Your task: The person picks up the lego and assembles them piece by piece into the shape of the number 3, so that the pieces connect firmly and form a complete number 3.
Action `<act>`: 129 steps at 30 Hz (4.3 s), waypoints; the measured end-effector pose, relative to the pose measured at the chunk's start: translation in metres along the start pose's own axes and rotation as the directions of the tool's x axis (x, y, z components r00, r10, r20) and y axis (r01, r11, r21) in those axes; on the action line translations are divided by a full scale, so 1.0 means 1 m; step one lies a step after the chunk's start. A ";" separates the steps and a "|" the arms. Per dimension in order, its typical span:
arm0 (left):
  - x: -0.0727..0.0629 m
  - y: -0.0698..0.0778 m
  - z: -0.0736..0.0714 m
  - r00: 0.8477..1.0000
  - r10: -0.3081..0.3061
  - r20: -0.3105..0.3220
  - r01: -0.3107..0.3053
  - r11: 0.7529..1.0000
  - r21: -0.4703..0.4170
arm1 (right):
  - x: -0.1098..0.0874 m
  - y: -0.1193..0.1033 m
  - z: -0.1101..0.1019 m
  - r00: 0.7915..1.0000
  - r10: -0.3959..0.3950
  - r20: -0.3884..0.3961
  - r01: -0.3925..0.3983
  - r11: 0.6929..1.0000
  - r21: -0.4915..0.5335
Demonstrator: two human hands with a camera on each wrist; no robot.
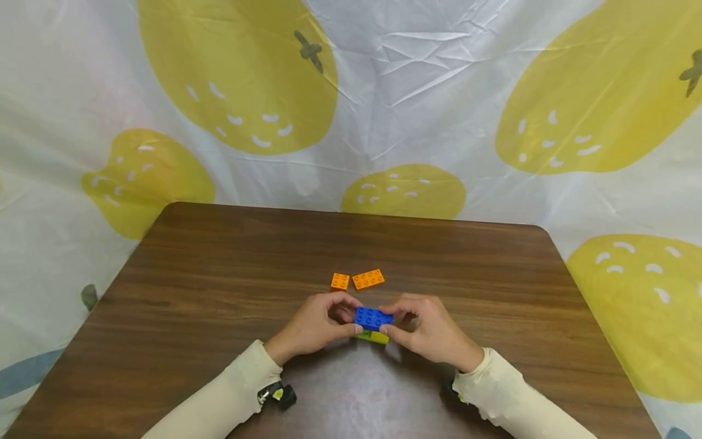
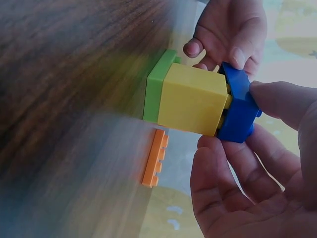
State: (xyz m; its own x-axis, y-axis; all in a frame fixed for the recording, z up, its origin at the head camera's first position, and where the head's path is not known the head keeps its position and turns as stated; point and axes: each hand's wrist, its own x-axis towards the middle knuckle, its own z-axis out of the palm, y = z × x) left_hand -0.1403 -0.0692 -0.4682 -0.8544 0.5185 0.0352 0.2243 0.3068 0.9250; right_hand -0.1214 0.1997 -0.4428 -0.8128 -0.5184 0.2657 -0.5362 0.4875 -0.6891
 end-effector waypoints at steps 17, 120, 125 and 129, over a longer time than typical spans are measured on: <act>-0.001 0.003 -0.001 1.000 0.020 -0.002 -0.020 0.999 0.035 | -0.001 0.003 0.000 1.000 -0.005 0.021 0.004 1.000 0.024; 0.004 0.009 0.001 1.000 0.029 -0.001 -0.029 0.998 0.050 | 0.105 0.040 0.013 0.995 -0.052 0.091 0.058 0.996 -0.069; 0.004 0.007 0.002 0.999 0.042 0.001 -0.042 0.998 0.045 | 0.104 0.041 0.016 0.992 -0.055 0.110 0.065 0.994 -0.090; 0.004 0.006 0.001 0.999 0.052 -0.001 -0.052 0.998 0.038 | 0.104 0.043 0.017 0.991 -0.067 0.117 0.080 0.991 -0.111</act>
State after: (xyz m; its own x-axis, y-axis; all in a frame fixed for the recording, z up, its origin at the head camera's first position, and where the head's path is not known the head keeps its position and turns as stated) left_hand -0.1421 -0.0644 -0.4631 -0.8421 0.5329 0.0835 0.2858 0.3095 0.9069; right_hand -0.2246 0.1547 -0.4566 -0.7431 -0.6283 0.2303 -0.6213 0.5199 -0.5863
